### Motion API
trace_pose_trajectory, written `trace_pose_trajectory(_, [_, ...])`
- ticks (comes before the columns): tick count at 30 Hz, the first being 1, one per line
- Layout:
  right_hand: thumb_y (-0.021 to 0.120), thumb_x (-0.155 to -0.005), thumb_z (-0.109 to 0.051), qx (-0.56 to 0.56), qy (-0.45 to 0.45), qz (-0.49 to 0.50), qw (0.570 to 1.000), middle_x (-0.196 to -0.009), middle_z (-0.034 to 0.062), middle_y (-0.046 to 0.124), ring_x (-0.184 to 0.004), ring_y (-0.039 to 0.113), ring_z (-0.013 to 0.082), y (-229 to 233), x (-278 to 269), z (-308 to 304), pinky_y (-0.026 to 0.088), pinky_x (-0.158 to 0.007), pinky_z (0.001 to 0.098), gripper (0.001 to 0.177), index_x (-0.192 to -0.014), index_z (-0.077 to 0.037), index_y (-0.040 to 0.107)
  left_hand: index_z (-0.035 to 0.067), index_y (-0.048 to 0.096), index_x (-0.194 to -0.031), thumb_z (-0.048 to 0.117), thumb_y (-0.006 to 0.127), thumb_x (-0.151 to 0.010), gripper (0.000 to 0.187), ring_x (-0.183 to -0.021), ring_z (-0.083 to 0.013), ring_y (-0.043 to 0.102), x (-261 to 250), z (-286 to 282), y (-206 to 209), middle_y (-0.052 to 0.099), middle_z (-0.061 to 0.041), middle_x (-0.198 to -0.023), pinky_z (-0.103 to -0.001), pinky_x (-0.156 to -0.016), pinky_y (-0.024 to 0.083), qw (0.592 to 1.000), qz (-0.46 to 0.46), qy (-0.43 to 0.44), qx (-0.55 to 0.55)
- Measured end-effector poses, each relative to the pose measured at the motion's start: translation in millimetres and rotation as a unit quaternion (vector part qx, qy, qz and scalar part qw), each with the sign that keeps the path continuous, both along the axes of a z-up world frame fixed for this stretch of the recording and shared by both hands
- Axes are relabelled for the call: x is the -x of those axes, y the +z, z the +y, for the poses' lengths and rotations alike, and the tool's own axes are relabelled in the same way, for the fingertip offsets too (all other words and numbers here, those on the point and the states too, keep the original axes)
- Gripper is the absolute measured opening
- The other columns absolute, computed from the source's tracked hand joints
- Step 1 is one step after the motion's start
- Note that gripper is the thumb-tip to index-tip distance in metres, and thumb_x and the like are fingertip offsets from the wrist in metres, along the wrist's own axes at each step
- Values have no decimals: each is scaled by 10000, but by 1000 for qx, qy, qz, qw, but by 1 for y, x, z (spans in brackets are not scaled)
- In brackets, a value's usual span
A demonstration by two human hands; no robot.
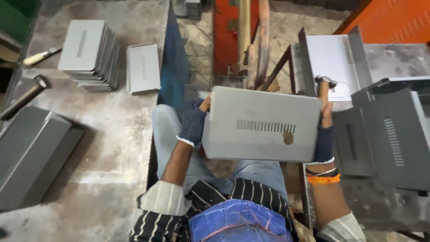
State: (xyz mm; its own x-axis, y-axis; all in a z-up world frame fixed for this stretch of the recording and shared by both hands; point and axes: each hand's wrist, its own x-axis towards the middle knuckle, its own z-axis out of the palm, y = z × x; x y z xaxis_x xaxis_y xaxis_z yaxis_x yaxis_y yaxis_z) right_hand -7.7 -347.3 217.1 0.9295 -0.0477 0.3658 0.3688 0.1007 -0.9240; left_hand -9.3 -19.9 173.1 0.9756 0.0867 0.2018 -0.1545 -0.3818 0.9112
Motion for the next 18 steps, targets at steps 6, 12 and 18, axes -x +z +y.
trace_pose_trajectory(6, [602, -1044, -322, -16, 9, 50, 999, -1473, 108, 561, -1216, 585, 185, -11, -3, 12, 478, -1064, 327, 630, -1548, 18, 438, 43, 692, -606, 458, 693, -948, 537, -511, -301, 574, -47, -26, 90, 599, -181, -563, -470, -545, 446, 981, -6, 2, -193])
trace_pose_trajectory(12, [797, -897, -228, 21, 162, 22, 986, -1629, 103, 412, -1412, 410, 226, 1, -38, 64, 323, -1172, 361, 874, -1606, -33, 325, 104, 786, -665, 354, 731, -789, 285, -569, -379, 656, -101, -27, 135, 678, -185, -634, -488, -594, 525, 921, -92, -70, -371])
trace_pose_trajectory(18, [869, -850, -246, 121, 127, -48, 983, -1626, 97, 426, -1546, 356, 219, -25, -65, 69, 257, -1303, 364, 949, -1608, -35, 338, 112, 807, -714, 323, 727, -789, 237, -568, -366, 673, -112, -21, 153, 691, -183, -650, -485, -621, 546, 906, -62, -105, -405])
